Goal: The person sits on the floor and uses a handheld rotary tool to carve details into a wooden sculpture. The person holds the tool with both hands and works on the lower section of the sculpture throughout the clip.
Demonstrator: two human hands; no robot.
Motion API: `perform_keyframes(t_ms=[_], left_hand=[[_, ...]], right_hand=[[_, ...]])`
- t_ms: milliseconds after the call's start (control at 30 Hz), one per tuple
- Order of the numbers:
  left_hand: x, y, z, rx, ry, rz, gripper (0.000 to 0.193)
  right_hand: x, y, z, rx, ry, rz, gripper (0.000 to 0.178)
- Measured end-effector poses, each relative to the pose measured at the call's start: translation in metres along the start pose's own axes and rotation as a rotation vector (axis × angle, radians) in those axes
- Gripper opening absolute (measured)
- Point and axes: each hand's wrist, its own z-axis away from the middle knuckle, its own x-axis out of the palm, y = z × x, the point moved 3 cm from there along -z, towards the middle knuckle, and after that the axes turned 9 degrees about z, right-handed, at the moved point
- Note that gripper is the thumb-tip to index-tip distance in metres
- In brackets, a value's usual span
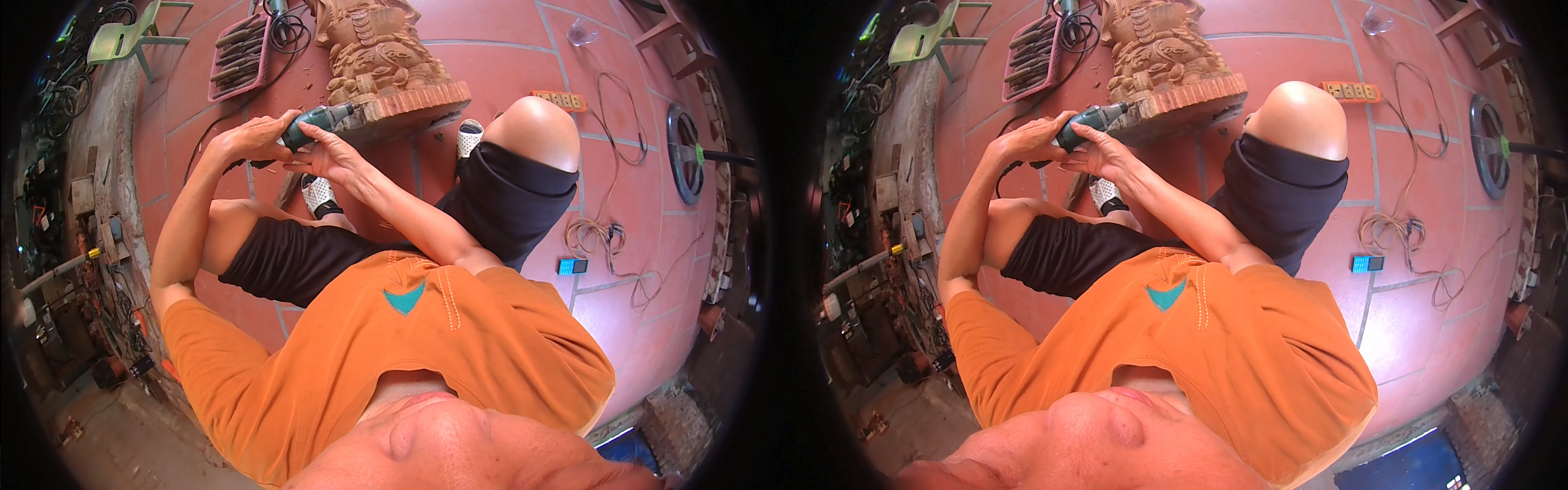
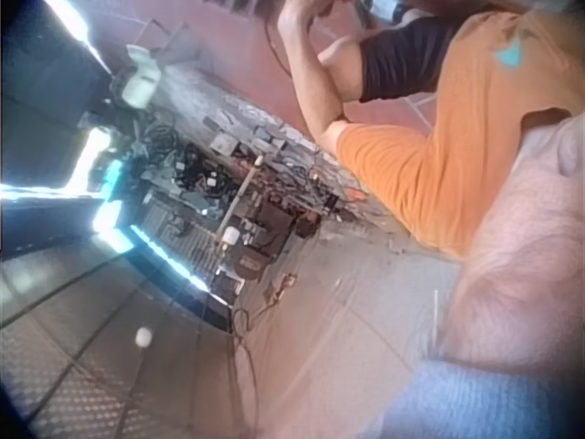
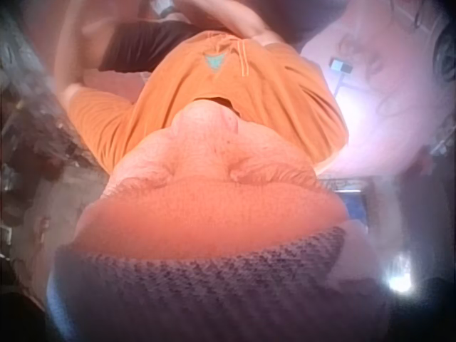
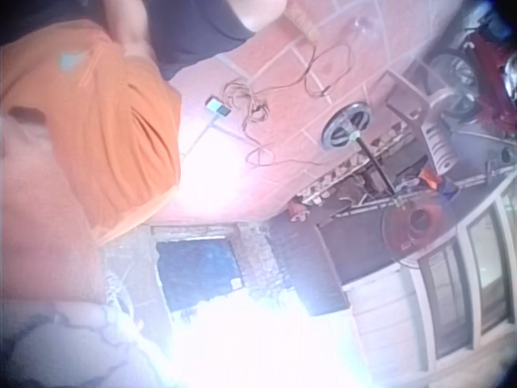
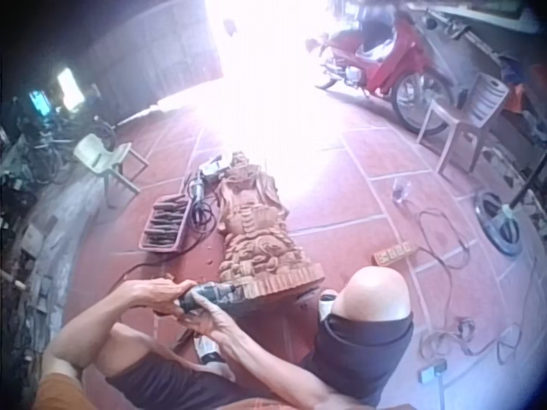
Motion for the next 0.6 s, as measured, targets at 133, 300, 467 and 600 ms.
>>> perform_keyframes(t_ms=[133,300,467,600], left_hand=[[-0.0009,0.0079,0.0036,-0.030,-0.015,0.013,0.079],[0.0012,0.0034,0.0036,-0.011,-0.012,0.002,0.082],[0.0021,0.0032,0.0049,-0.010,-0.020,0.012,0.082],[0.0009,0.0069,0.0056,-0.034,-0.027,0.007,0.082]], right_hand=[[-0.0018,0.0009,0.0000,-0.005,0.005,-0.002,0.058],[-0.0008,0.0032,-0.0003,-0.013,-0.016,-0.018,0.056],[0.0003,0.0034,0.0016,0.000,-0.016,-0.014,0.057],[-0.0017,0.0025,0.0007,0.002,-0.006,-0.018,0.057]])
